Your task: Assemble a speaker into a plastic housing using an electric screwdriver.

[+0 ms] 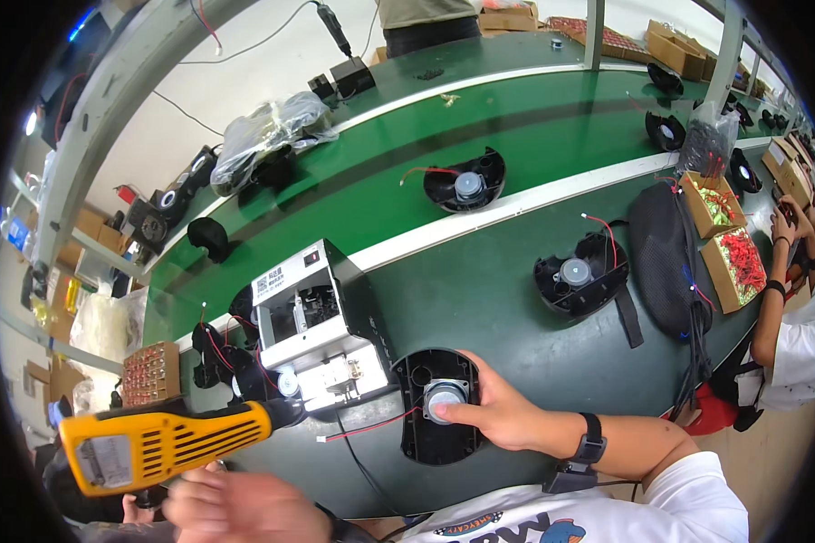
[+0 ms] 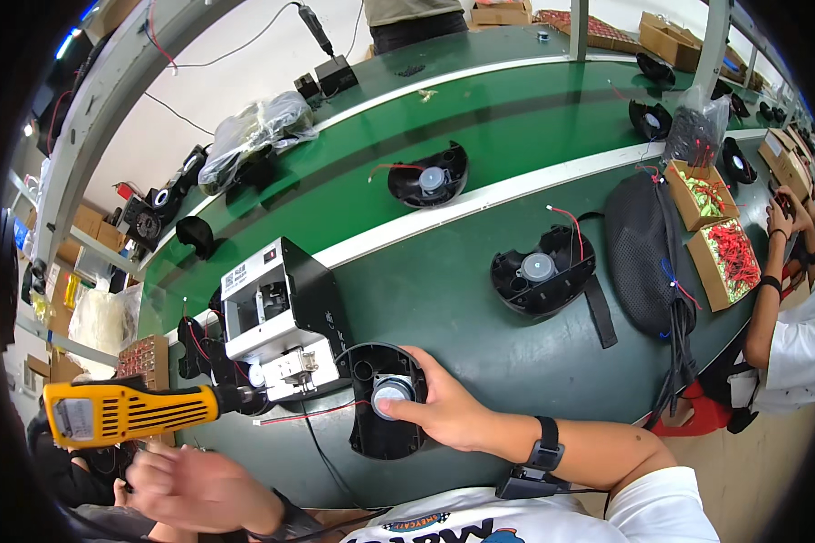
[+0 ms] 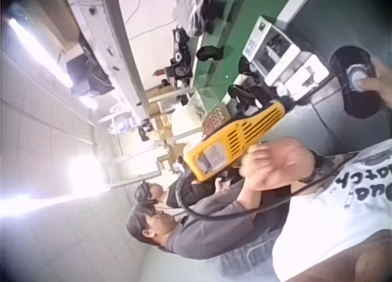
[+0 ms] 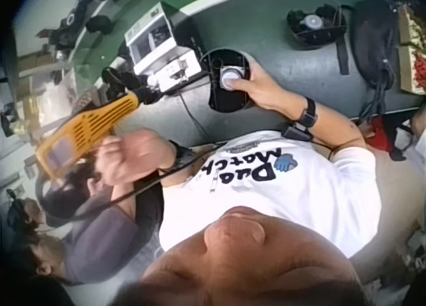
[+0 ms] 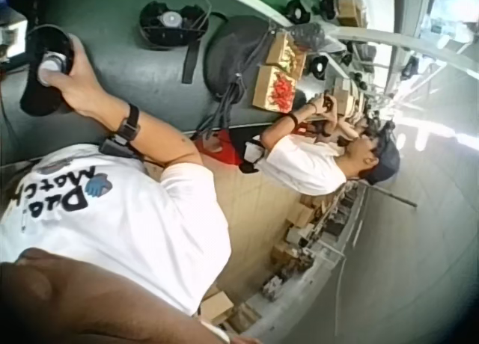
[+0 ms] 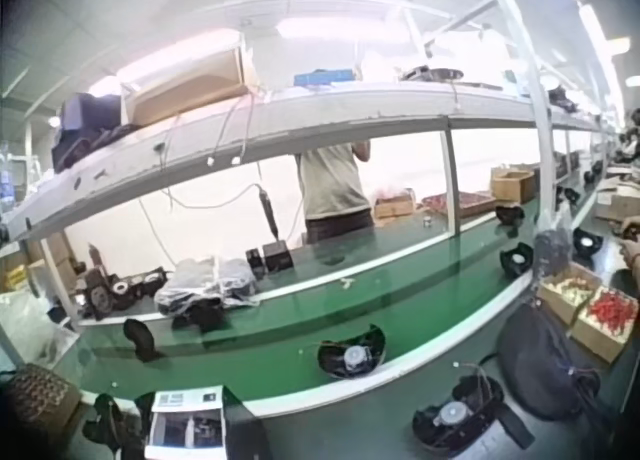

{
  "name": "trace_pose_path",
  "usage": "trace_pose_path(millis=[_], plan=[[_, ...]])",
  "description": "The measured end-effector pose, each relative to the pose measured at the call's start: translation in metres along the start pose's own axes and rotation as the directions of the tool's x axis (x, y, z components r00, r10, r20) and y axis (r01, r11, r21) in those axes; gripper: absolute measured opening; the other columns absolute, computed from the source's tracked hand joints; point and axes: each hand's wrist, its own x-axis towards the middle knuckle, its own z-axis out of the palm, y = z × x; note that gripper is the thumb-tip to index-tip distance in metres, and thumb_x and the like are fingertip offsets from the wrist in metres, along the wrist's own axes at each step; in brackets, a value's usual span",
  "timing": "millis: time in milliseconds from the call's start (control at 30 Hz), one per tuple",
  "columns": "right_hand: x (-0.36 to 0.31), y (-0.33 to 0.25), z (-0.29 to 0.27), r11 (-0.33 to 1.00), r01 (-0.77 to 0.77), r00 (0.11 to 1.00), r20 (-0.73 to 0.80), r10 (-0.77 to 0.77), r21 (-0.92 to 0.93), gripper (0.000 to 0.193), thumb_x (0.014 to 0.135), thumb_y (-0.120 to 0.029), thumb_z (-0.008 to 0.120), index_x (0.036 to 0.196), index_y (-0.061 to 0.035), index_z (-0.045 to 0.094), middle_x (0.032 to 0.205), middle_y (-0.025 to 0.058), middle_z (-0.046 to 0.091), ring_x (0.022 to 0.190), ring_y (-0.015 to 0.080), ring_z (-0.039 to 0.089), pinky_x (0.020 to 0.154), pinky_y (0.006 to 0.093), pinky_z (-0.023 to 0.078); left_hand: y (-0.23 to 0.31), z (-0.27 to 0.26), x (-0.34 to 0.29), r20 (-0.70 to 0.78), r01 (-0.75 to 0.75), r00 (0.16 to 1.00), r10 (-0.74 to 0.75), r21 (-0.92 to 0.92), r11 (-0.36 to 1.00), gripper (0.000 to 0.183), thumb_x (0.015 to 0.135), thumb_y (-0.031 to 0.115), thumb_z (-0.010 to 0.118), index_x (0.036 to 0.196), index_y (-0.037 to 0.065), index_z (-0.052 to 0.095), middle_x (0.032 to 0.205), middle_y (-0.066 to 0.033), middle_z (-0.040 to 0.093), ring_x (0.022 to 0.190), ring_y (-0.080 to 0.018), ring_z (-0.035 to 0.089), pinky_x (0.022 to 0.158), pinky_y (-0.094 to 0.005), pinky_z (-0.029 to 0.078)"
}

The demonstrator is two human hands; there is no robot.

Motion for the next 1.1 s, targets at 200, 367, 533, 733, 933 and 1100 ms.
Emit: trace_pose_path(millis=[200, 367, 533, 733, 933, 1100], plan=[[0.000, -0.006, -0.002, 0.985, -0.015, 0.999, 0.030, 0.021, -0.174, 0.069, 0.087, -0.007, 0.071, 0.143, -0.0016, 0.031, 0.128, 0.0099, 0.053, 0.116, 0.0148, 0.052, 0.100, 0.0311, 0.044, 0.019, 0.034, -0.050, 0.903, -0.273, 0.277, -0.329, 0.402, 0.874, 0.051, 0.055, 0.031, 0.088, 0.102, 0.018, 0.074, 0.115, -0.0101, 0.051, 0.105, -0.0322, 0.046, 0.089, -0.0417, 0.038], [-0.002, -0.003, 0.000, 0.949, 0.006, 0.996, 0.087, 0.023, -0.314, 0.066, 0.087, -0.008, 0.070, 0.142, -0.0015, 0.033, 0.126, 0.0087, 0.054, 0.115, 0.0142, 0.053, 0.099, 0.0297, 0.044, 0.014, 0.045, -0.063, 0.901, -0.288, 0.210, -0.381, 0.429, 0.856, 0.052, 0.052, 0.019, 0.086, 0.101, 0.013, 0.072, 0.126, -0.0102, 0.051, 0.109, -0.0328, 0.045, 0.091, -0.0427, 0.037], [0.001, -0.003, 0.002, 0.963, -0.028, 0.994, 0.092, 0.055, -0.268, 0.063, 0.088, -0.009, 0.070, 0.140, -0.0010, 0.034, 0.125, 0.0087, 0.054, 0.114, 0.0136, 0.053, 0.097, 0.0293, 0.044, 0.013, 0.042, -0.060, 0.871, -0.211, 0.229, -0.436, 0.481, 0.851, 0.051, 0.051, 0.017, 0.086, 0.100, 0.012, 0.072, 0.126, -0.0097, 0.052, 0.109, -0.0332, 0.045, 0.091, -0.0429, 0.038], [0.000, -0.003, 0.002, 0.956, 0.011, 0.995, 0.097, 0.019, -0.294, 0.061, 0.088, -0.008, 0.069, 0.139, -0.0005, 0.035, 0.125, 0.0093, 0.054, 0.114, 0.0137, 0.053, 0.098, 0.0299, 0.044, 0.014, 0.042, -0.061, 0.855, -0.180, 0.237, -0.460, 0.505, 0.844, 0.050, 0.051, 0.018, 0.086, 0.100, 0.011, 0.072, 0.126, -0.0097, 0.053, 0.108, -0.0335, 0.045, 0.091, -0.0433, 0.038], [0.002, -0.002, -0.003, 0.984, -0.039, 0.995, 0.087, 0.055, -0.175, 0.062, 0.089, -0.008, 0.068, 0.139, 0.0006, 0.034, 0.125, 0.0097, 0.054, 0.115, 0.0150, 0.053, 0.100, 0.0316, 0.043, 0.016, 0.036, -0.054, 0.857, -0.159, 0.331, -0.394, 0.462, 0.872, 0.052, 0.053, 0.029, 0.090, 0.099, 0.012, 0.073, 0.113, -0.0112, 0.051, 0.104, -0.0304, 0.046, 0.089, -0.0420, 0.040], [0.005, 0.013, -0.002, 0.993, -0.082, 0.994, 0.060, 0.087, -0.082, 0.065, 0.089, -0.009, 0.069, 0.141, 0.0007, 0.031, 0.125, 0.0106, 0.055, 0.116, 0.0162, 0.054, 0.101, 0.0327, 0.044, -0.003, -0.005, -0.011, 0.268, -0.144, 0.963, 0.031, 0.413, 0.899, 0.053, 0.088, 0.030, 0.066, 0.122, -0.001, 0.040, 0.113, -0.0132, 0.042, 0.105, -0.0242, 0.044, 0.098, -0.0380, 0.035]])
